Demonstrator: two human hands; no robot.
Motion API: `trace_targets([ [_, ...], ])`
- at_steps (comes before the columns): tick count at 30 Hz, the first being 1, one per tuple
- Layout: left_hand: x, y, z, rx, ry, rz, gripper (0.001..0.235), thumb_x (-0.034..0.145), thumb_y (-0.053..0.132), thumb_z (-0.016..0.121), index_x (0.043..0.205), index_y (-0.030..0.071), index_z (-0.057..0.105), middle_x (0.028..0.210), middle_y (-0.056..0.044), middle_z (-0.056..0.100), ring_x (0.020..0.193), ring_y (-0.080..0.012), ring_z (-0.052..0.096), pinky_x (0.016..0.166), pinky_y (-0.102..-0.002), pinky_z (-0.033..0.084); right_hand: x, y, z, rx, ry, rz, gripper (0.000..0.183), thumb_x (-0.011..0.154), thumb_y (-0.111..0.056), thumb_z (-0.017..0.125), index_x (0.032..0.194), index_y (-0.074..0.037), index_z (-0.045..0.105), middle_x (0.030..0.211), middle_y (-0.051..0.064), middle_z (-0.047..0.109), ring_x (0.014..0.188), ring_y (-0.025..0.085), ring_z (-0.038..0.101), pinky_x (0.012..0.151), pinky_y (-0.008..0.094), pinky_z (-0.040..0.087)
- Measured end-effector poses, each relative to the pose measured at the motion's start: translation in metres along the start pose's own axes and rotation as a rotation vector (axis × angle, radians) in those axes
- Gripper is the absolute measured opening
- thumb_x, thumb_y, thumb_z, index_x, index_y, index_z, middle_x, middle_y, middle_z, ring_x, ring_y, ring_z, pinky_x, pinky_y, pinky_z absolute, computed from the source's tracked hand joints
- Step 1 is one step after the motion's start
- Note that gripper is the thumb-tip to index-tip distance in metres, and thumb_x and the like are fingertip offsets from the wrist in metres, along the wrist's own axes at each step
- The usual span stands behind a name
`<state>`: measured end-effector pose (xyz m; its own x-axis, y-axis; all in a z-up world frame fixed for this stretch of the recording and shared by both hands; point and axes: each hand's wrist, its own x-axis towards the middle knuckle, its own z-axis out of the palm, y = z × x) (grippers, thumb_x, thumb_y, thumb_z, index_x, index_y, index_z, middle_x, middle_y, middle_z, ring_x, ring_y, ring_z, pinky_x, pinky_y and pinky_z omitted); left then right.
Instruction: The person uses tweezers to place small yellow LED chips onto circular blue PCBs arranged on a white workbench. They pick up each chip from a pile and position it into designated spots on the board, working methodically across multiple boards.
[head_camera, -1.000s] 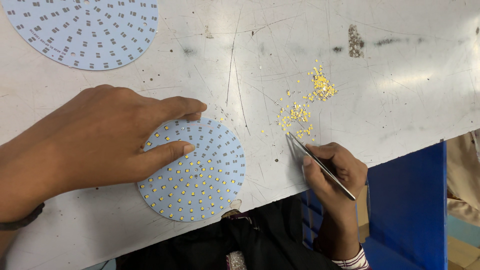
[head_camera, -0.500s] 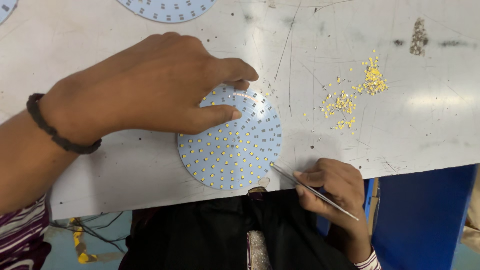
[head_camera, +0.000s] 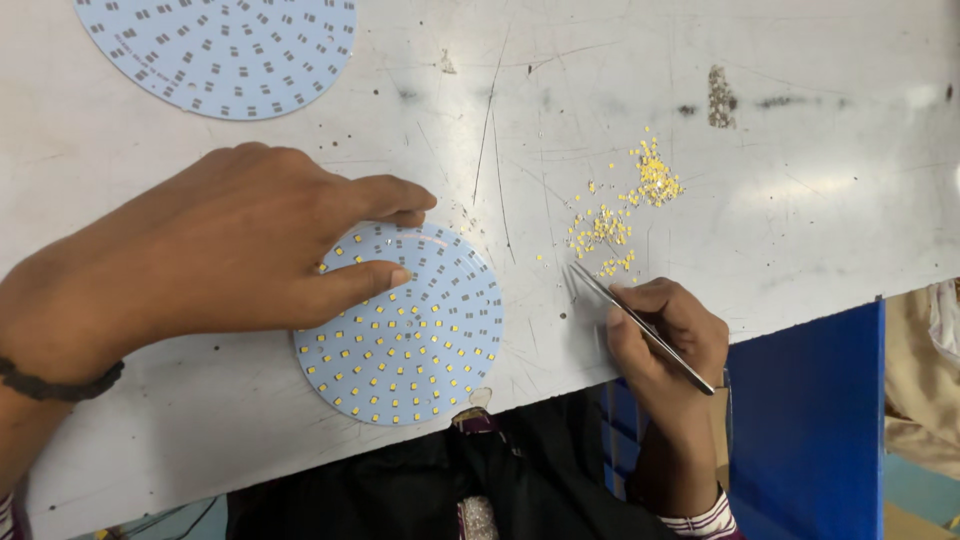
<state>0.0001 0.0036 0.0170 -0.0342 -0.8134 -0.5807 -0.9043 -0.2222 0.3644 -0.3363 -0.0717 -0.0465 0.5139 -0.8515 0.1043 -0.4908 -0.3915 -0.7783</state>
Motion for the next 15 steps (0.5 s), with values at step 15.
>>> trace_targets([
  [15,0.004,-0.009,0.005,-0.061,0.057,0.059,0.056,0.086,0.053,0.067,0.139,0.035,0.063,0.066,-0.007,0.075,0.073,-0.0244,0.073,0.074,-0.041,0.058,0.018,0.0,0.01,-0.06,-0.094,-0.109,0.022,0.087,-0.012,0.08,0.102,0.003,0.073,0.078,0.006,0.072,0.063,0.007,0.064,0.056,0.02,0.045],
])
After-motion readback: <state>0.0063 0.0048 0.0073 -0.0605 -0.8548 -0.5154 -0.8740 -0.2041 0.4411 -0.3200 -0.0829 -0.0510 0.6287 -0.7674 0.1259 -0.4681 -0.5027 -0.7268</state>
